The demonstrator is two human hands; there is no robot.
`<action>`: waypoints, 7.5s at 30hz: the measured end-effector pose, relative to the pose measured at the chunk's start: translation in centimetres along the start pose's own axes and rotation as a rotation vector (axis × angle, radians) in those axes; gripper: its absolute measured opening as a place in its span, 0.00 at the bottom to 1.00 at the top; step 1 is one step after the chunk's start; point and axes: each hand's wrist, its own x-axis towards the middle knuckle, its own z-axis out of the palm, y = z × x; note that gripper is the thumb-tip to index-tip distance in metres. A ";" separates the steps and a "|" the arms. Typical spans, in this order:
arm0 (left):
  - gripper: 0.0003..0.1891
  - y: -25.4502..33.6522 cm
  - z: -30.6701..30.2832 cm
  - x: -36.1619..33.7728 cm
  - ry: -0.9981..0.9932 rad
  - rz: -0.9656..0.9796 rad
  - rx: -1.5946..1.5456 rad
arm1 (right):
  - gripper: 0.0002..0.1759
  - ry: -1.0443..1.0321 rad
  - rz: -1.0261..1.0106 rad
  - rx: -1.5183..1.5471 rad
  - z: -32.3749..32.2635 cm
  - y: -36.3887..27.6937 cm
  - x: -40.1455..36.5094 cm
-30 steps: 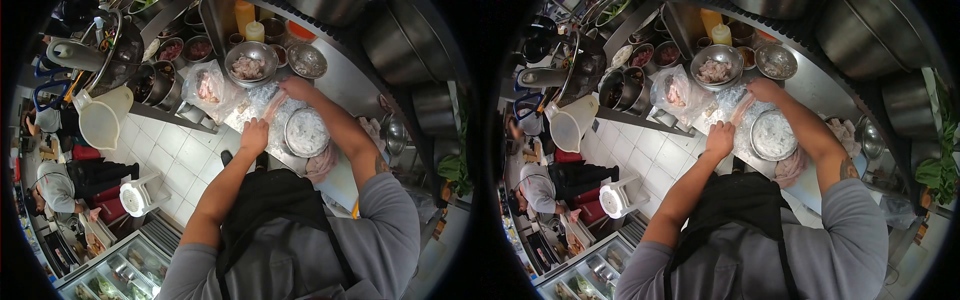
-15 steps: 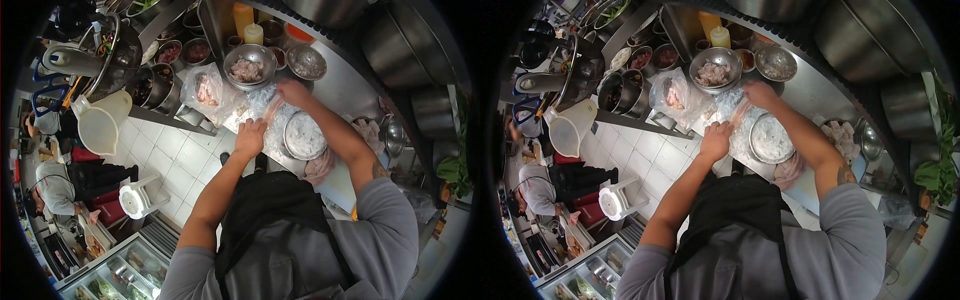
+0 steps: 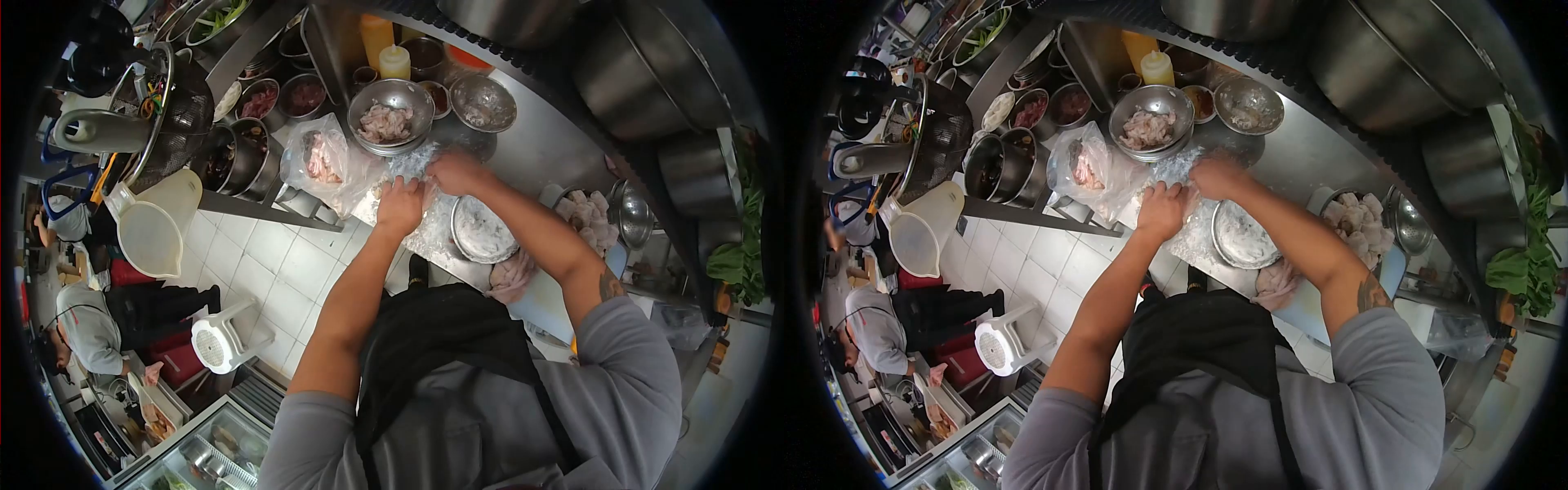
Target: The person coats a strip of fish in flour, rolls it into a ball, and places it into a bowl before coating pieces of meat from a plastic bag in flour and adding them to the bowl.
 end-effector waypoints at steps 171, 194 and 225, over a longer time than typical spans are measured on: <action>0.09 4.5 2.2 -1.0 0.170 -0.077 0.032 | 0.07 -0.241 -0.405 -0.157 0.9 -0.7 2.7; 0.06 2.0 3.1 -1.3 0.176 -0.167 -0.271 | 0.08 -0.236 -0.221 0.129 -0.4 0.2 3.6; 0.23 0.5 0.9 -6.8 0.243 0.106 -0.126 | 0.08 0.120 -0.072 0.302 -0.4 4.8 0.9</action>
